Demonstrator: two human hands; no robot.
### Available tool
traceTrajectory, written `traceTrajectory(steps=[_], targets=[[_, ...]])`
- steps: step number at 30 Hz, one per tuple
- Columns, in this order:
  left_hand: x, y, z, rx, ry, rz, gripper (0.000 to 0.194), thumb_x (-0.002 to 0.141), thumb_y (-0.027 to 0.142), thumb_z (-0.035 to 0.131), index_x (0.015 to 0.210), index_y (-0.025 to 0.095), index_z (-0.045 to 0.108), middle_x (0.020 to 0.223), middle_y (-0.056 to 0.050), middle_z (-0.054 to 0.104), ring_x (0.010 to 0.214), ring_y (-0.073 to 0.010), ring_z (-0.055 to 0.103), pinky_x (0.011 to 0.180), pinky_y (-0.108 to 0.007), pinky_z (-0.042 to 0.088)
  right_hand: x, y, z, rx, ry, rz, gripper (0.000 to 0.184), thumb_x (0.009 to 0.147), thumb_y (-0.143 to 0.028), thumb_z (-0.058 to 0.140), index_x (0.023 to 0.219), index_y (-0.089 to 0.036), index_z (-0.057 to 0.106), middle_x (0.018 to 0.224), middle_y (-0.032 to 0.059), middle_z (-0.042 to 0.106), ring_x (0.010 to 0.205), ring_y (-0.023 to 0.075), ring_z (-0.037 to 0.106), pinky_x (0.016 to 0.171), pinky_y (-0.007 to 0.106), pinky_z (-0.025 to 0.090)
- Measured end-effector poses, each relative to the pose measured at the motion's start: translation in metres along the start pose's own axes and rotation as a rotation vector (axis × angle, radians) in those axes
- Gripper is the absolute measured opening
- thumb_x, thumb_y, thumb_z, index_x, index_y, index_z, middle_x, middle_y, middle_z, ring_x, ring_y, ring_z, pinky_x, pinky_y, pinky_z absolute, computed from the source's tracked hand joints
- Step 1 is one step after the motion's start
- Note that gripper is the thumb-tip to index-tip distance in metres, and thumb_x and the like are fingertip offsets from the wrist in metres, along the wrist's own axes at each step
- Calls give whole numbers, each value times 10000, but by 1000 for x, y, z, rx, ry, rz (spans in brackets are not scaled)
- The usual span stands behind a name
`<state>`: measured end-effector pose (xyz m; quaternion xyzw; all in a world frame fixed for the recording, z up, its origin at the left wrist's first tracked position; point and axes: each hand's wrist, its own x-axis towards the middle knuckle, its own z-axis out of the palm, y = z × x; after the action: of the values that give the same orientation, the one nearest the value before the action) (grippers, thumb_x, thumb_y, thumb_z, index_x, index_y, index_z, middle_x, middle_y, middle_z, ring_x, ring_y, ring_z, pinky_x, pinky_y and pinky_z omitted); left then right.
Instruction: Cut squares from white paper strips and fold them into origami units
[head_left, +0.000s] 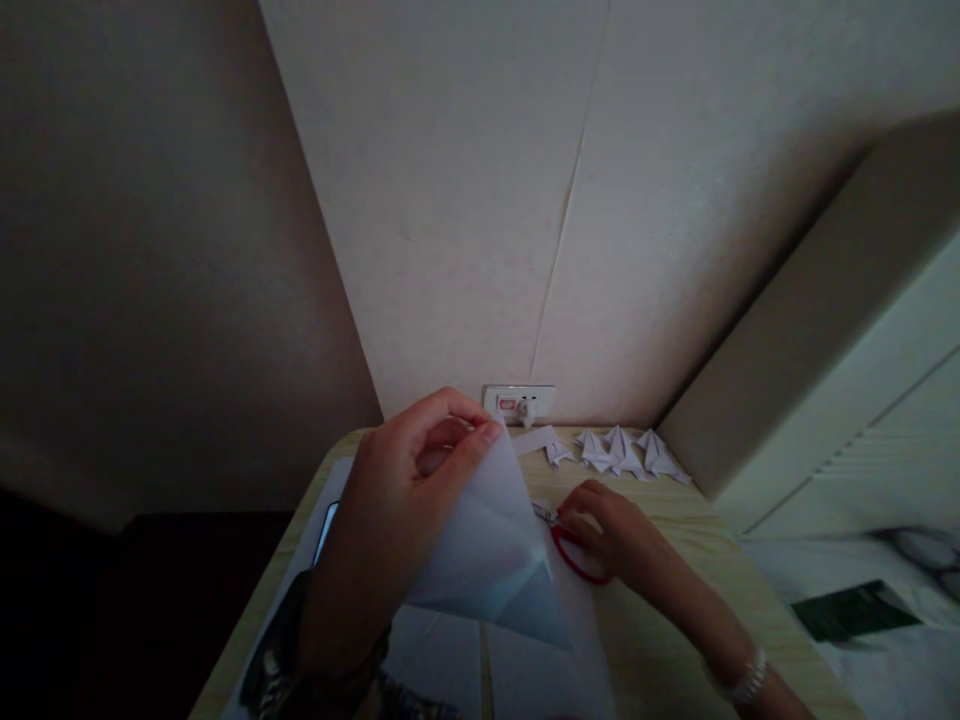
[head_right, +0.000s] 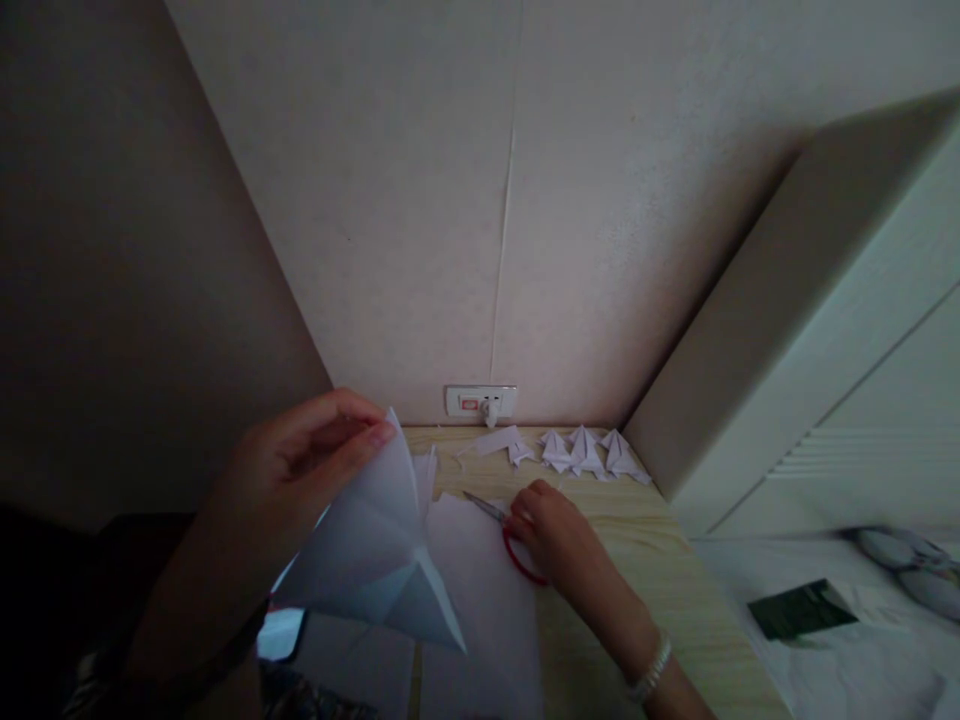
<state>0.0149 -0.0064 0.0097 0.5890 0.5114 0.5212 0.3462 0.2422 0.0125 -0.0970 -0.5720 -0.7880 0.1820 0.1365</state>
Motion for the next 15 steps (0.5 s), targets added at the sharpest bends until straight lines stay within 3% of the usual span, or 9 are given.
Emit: traceTrajectory(steps=[1, 3, 6, 10, 15], targets=[[1, -1, -1, 16, 14, 0, 106, 805, 277, 701, 707, 240, 683, 574, 53, 678, 528, -134, 619, 424, -197, 336, 1, -12, -14, 84, -19, -49, 251, 1046, -268, 511, 959, -154, 717, 974, 102, 762, 904, 213, 732, 835, 355, 597], [2, -3, -4, 41, 50, -5, 100, 807, 286, 709, 724, 237, 683, 587, 48, 690, 544, -141, 631, 432, -198, 340, 3, -37, -41, 246, -37, -150, 384, 1084, -274, 353, 971, -171, 705, 954, 80, 775, 926, 190, 741, 838, 311, 591], [2, -2, -5, 64, 99, -13, 97, 811, 290, 712, 737, 236, 680, 596, 47, 688, 554, -142, 630, 440, -201, 348, 5, -72, -66, 424, -32, -252, 242, 1009, -327, 498, 908, -194, 673, 882, 40, 760, 830, 174, 725, 721, 263, 569], [0, 4, -4, 30, 131, -17, 113, 814, 286, 690, 719, 239, 652, 583, 65, 656, 522, -120, 580, 471, -197, 378, 9, -92, -68, 746, 27, -230, 160, 879, -245, 651, 730, -207, 606, 676, -15, 665, 667, 144, 638, 645, 251, 489], [-3, 12, -2, -26, 137, -15, 140, 804, 264, 654, 668, 243, 627, 506, 90, 541, 444, -107, 485, 413, -209, 296, 8, -94, -65, 838, 140, -244, 184, 918, -284, 610, 753, -206, 633, 690, -6, 656, 671, 148, 625, 651, 269, 485]])
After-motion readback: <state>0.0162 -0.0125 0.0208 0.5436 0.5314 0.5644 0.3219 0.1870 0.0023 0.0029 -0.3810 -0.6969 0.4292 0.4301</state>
